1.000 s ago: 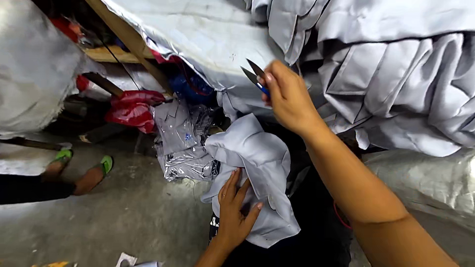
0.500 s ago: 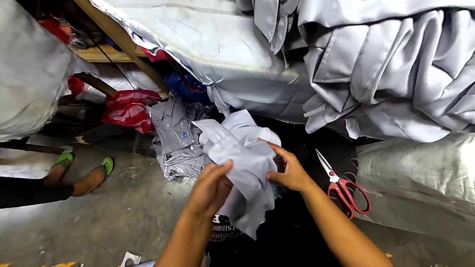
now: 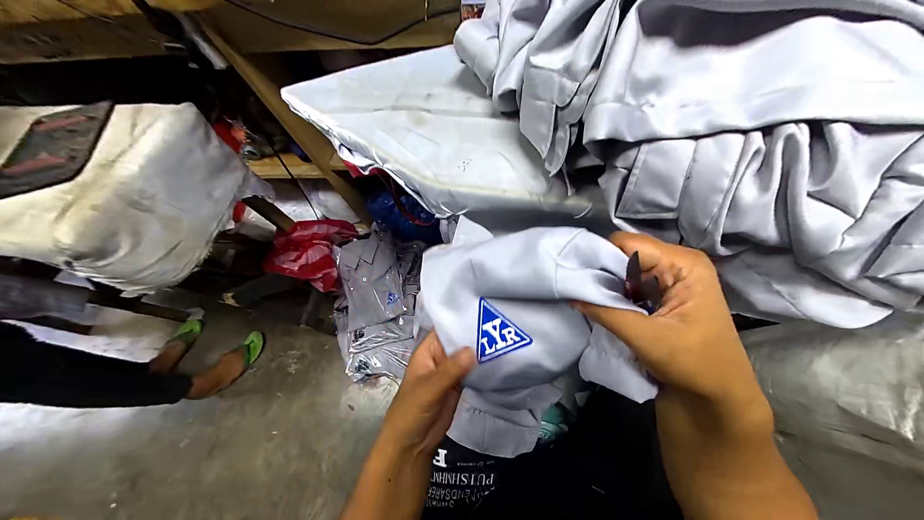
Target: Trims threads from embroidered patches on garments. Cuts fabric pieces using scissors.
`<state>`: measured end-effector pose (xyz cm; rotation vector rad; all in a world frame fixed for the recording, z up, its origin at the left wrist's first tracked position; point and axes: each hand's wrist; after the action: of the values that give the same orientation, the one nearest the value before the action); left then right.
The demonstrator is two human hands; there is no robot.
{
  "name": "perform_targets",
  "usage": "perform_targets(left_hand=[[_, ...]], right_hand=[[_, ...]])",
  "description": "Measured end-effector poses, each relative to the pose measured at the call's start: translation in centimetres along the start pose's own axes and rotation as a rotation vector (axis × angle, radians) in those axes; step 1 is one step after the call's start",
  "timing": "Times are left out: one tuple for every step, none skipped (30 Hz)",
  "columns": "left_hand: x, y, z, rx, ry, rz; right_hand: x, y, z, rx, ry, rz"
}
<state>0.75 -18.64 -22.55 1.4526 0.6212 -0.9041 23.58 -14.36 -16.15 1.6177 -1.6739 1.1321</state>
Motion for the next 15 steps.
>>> perform_targets(left_hand=[[0.1, 0.8, 0.2, -0.105, -0.011, 0.033], [0.0, 1.1, 0.1, -0.172, -0.026, 0.062], [-0.2, 1.1, 0.0, -0.197, -0.042, 0.096], [-0.4, 1.0, -0.1, -0.207, -0.059, 0.128], [-0.5, 0.8, -0.2, -0.216, -0.075, 0.142], [-0.4, 0.8, -0.3, -0.24, -0.089, 0.131], [-0.3, 0.8, -0.5, -0.273, -0.105, 0.103], [0.0, 0.9, -0.6, -0.302, -0.128, 0.069], [0.4, 1.1, -0.6, -0.319, -0.151, 0.046], [0.8, 1.1, -0.6, -0.325, -0.171, 0.033], [1.2, 1.2, -0.6, -0.328, -0.182, 0.024], [1.7, 1.3, -0.5, -0.331, -0.184, 0.008], [2.1, 1.4, -0.6, -0.333, -0.174, -0.012], [2.5, 1.4, -0.7, -0.329, -0.158, -0.038], [2.8, 1.5, -0.8, -0.321, -0.14, -0.061]], right_hand=[[-0.3, -0.1, -0.3, 0.043, 0.026, -0.054], [-0.9, -0.2, -0.5, 0.07, 0.06, -0.094], [-1.7, -0.3, -0.8, 0.063, 0.103, -0.077], [-2.7, -0.3, -1.0, 0.025, 0.147, 0.043], [-3.8, -0.5, -1.0, -0.015, 0.187, 0.264], [-4.6, -0.7, -0.7, -0.031, 0.221, 0.455], [-5.3, -1.0, -0.4, -0.047, 0.237, 0.575], [-5.7, -1.2, 0.1, -0.067, 0.24, 0.654], [-5.8, -1.4, 0.7, -0.08, 0.231, 0.698], [-5.7, -1.6, 1.5, -0.08, 0.198, 0.71], [-5.6, -1.7, 2.2, -0.059, 0.155, 0.694], [-5.5, -1.9, 3.0, -0.018, 0.116, 0.643], [-5.4, -2.0, 3.5, 0.035, 0.077, 0.573], [-5.4, -2.1, 3.9, 0.079, 0.023, 0.514], [-5.4, -2.1, 4.2, 0.112, -0.041, 0.481]])
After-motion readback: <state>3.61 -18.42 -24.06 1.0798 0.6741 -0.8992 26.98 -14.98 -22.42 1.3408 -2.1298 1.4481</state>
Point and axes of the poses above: each hand's wrist, its own z-axis away from the middle knuckle, its own y-axis out of the palm, x = y × z, and after that the axes turned 1 degree about -y, right-handed
